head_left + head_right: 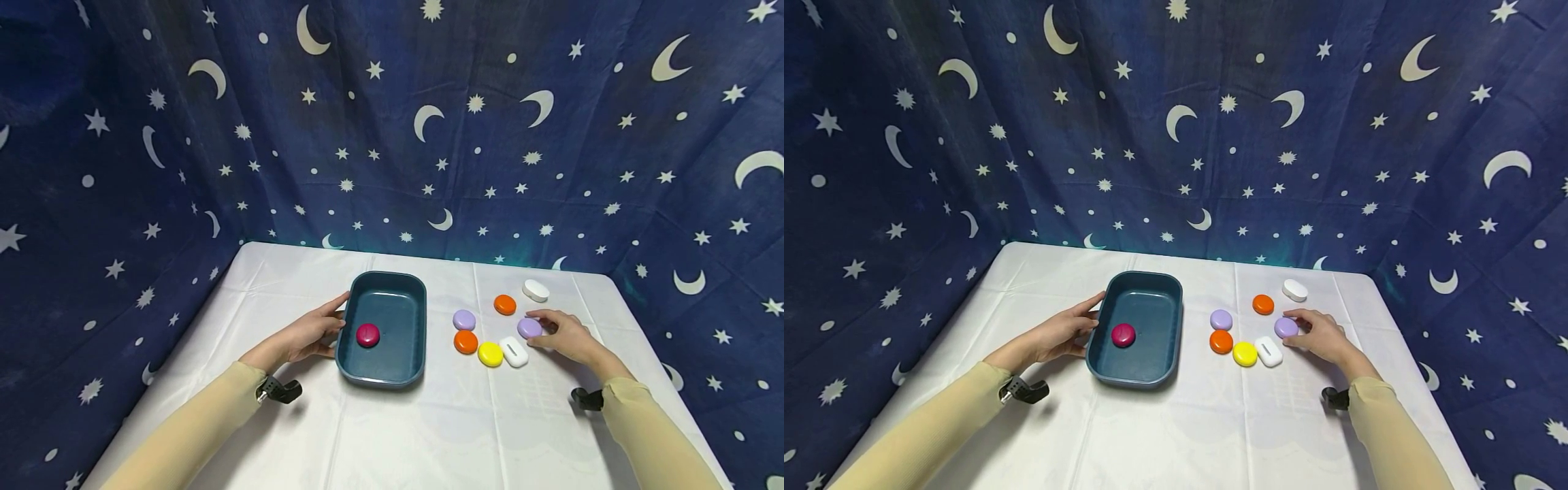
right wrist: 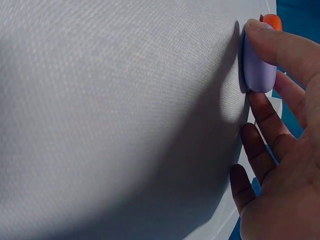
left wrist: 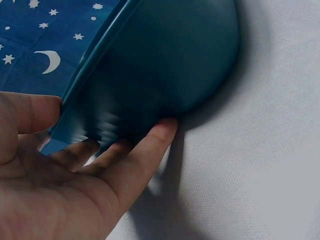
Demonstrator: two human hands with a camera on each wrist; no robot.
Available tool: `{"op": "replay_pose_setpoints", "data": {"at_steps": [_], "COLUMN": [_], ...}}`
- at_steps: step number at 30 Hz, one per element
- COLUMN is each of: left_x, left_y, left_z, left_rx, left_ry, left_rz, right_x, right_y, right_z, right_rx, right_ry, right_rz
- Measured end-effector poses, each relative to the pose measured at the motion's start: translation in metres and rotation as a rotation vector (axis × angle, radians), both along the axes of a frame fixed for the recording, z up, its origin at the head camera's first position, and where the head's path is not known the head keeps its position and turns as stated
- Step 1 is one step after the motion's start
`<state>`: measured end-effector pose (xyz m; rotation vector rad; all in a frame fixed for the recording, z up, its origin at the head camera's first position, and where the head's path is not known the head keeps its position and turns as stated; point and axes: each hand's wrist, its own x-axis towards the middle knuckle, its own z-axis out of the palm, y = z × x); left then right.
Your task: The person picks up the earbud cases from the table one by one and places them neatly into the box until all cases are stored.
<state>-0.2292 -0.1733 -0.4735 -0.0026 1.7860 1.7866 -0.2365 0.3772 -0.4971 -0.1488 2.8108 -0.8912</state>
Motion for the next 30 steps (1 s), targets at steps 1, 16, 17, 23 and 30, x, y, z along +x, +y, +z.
{"op": "replay_pose_setpoints", "data": {"at_steps": [1,16,17,23,30], "left_x": [0.0,-0.001,-0.001,-0.001,0.0], "left_y": [0.0,0.002,0.002,0.001,0.0], "left_z": [0.0,0.0,0.0,-0.001,-0.002], "left_rx": [0.001,0.002,0.001,0.01,0.016], "left_ry": [0.001,-0.001,0.0,-0.005,-0.006], "left_rz": [-0.002,0.0,0.002,0.001,0.0], "right_x": [0.0,0.001,0.0,-0.003,-0.007], "right_y": [0.0,-0.001,-0.002,-0.014,-0.043], "right_z": [0.0,0.008,0.01,0.025,0.041], "right_rx": [0.0,-0.032,-0.039,-0.055,-0.1], "right_ry": [0.0,-0.014,-0.009,0.026,0.093], "right_rz": [-0.003,0.001,0.005,0.041,0.104]}}
